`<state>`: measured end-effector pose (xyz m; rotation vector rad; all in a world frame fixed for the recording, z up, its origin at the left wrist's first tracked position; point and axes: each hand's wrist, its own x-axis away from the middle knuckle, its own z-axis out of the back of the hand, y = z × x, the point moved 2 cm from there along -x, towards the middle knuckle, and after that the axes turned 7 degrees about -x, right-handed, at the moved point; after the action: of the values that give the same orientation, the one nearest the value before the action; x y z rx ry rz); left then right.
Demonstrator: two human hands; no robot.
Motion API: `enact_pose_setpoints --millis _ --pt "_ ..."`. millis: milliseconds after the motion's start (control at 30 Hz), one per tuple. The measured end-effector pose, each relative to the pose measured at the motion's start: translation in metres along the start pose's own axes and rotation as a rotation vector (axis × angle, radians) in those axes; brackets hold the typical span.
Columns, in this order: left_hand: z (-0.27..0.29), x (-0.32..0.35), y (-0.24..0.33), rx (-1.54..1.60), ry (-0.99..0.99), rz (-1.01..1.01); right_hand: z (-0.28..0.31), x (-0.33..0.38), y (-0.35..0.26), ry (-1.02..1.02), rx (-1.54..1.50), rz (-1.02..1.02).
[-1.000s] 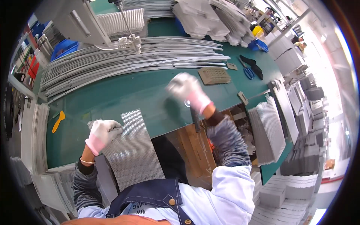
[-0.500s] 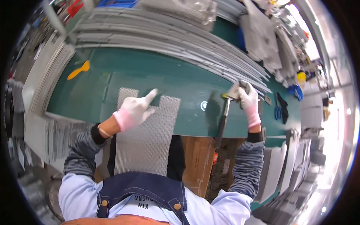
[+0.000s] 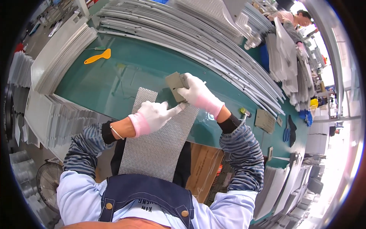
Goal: Assembling industrial metal mesh filters into frames using manual and power tools.
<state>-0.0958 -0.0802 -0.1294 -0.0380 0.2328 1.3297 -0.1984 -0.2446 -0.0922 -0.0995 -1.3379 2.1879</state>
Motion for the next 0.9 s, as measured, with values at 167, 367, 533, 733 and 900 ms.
enact_pose_setpoints --millis 167,367,533,733,900 --pt "-0.004 -0.003 -0.01 0.057 -0.065 -0.022 -0.003 -0.003 -0.005 -0.089 -0.011 0.041" --pt "0.012 -0.005 -0.023 0.261 -0.051 -0.133 -0.003 -0.013 -0.011 -0.351 0.238 0.036" --pt "0.048 -0.005 -0.084 0.144 0.224 -0.031 -0.003 -0.006 -0.029 -0.416 0.077 0.076" --pt "0.041 -0.036 -0.099 0.769 -0.53 0.103 0.0 0.016 -0.024 -0.226 0.044 0.021" --pt "0.039 -0.031 -0.097 0.931 -0.499 0.221 -0.002 0.017 -0.035 -0.362 0.198 0.061"
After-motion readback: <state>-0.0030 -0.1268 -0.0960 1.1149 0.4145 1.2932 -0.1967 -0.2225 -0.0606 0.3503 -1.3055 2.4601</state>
